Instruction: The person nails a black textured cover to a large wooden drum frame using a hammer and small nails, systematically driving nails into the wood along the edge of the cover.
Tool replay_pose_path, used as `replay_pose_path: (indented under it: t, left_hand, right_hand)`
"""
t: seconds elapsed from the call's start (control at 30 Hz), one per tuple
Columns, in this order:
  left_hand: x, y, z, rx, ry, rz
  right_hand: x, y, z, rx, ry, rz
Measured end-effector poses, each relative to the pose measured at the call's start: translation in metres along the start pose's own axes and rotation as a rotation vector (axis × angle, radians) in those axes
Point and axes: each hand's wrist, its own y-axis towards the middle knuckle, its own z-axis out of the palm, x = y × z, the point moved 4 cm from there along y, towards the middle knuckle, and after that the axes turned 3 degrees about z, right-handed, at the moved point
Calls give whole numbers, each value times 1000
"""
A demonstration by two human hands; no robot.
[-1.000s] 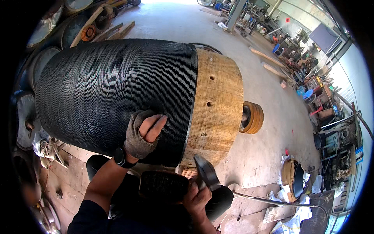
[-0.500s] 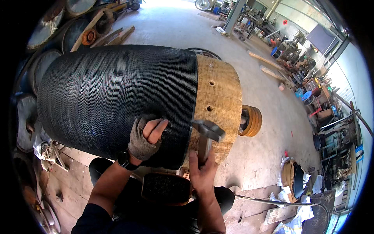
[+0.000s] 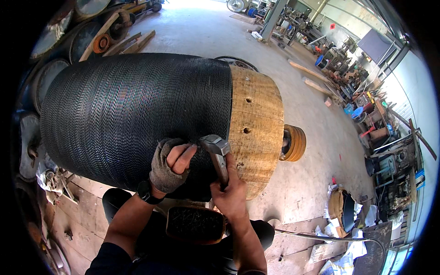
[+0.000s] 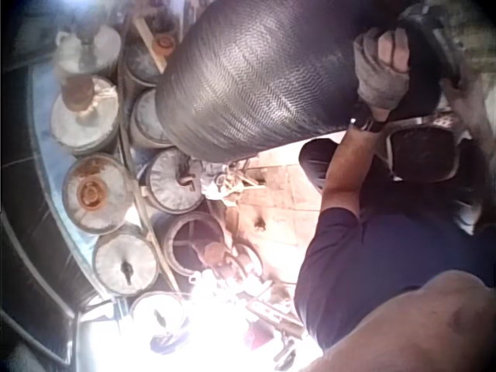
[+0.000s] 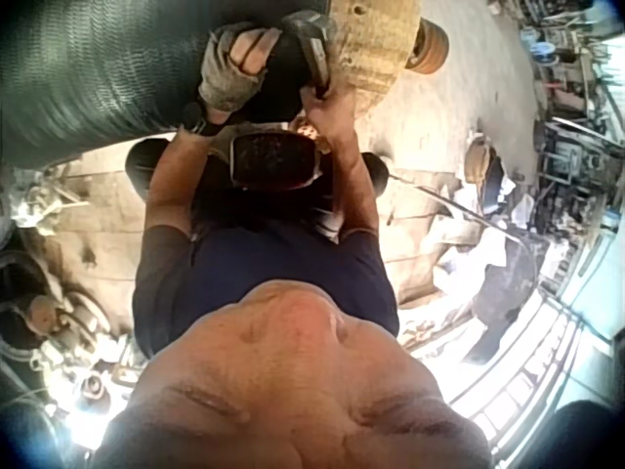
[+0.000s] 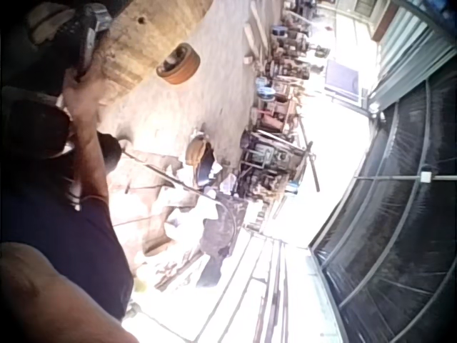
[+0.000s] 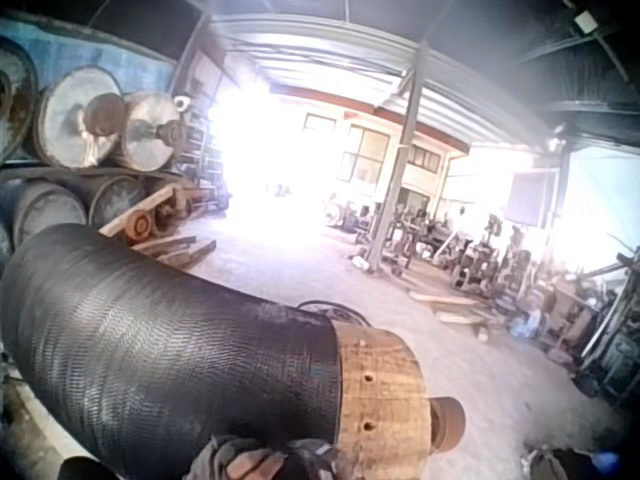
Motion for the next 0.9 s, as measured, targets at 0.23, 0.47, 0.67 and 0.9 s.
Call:
replay_pose_path:
  t: [0.23,0.47,0.67,0.9]
  left_hand:
    - [0,1,0,6,-12,-17]
    - [-4,3,-1,59,57,16]
    - [-3,4,-2,56,66,20]
    - [-3,-1,1,39,59,10]
  right_hand:
    - [5,3,1,16,-9,-13]
    - [4,6,-6,28,-81,-67]
    - [2,-14,-6,17,81,-10]
    - [-18,-51,-21,-251,99,162]
